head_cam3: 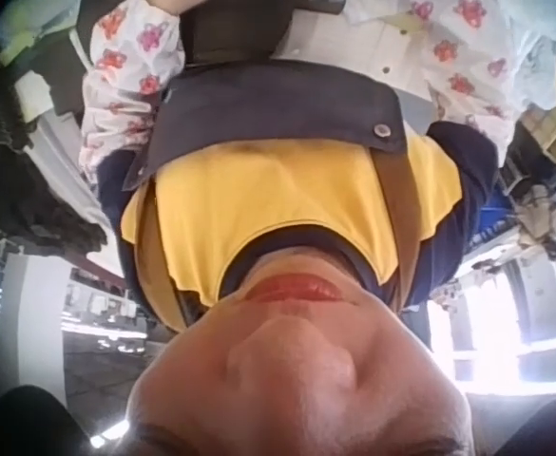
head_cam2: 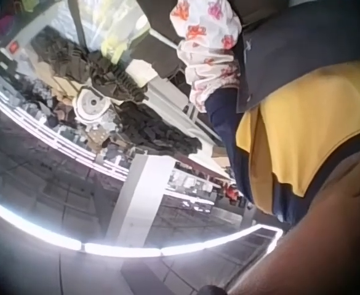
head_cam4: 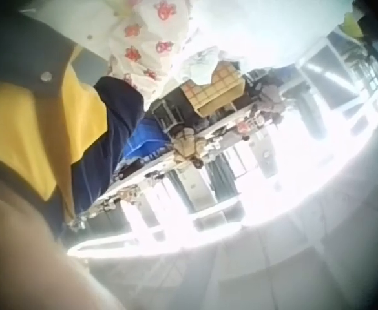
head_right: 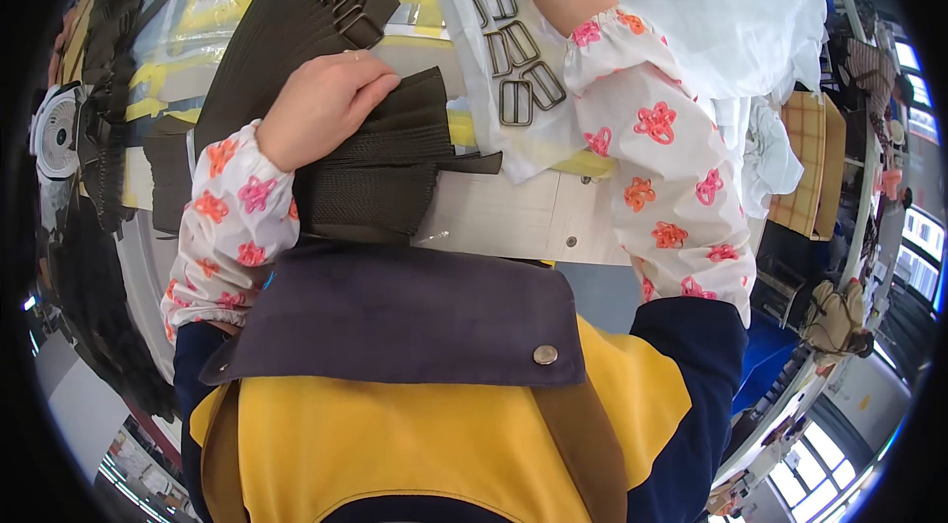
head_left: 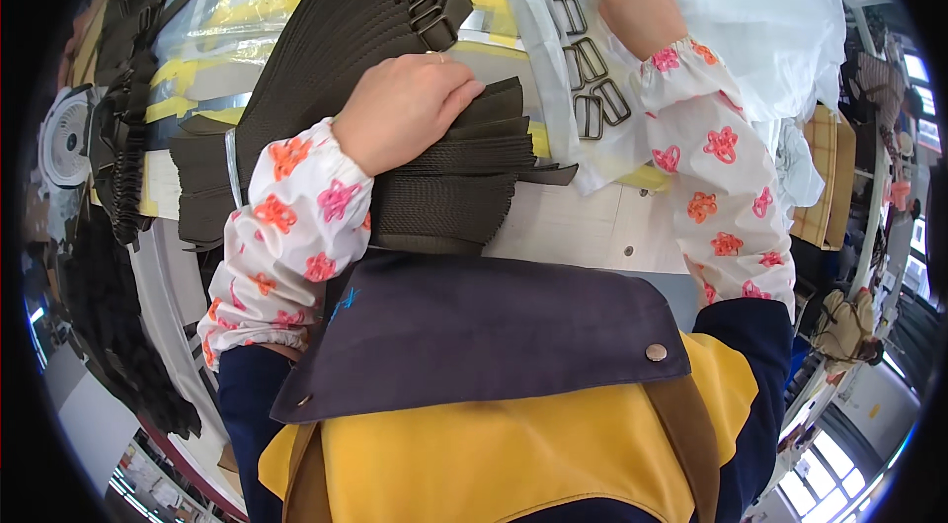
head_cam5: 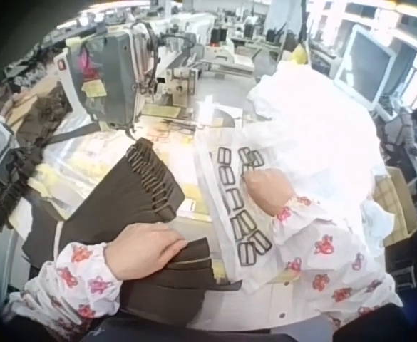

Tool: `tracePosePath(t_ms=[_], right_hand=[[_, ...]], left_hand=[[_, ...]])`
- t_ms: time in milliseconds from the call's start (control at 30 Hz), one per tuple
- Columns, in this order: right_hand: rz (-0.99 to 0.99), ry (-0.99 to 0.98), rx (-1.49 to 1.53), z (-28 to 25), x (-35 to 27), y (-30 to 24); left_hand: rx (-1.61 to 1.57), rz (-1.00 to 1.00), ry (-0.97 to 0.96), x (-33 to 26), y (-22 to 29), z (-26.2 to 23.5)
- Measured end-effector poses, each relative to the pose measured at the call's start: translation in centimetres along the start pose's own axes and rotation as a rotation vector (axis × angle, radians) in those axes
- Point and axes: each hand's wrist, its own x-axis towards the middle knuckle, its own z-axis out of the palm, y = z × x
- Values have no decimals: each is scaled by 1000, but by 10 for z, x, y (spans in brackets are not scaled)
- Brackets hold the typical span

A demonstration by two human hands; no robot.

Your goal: Manually attaching metal buckles to a series of fabric or leather straps at a workshop bench.

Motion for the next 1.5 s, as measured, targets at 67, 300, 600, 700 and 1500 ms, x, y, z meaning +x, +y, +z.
tracePosePath(t_ms=[67,300,600,700,1500], right_hand=[[5,33,-25,5,-2,9],[-68,313,452,-26,-28,-19],[-15,13,1750,-45,-50,-63],[99,-20,1833,-49,-50,-70],[-325,169,1268,-25,-20,-134]], left_hand=[[-65,-69,-175,11,-6,6],[-76,27,-321,14,-1,2],[-271,-170,266,13,17,-16],[-395,-188,290,11,13,-17],[-303,150,477,-19,14,-32]])
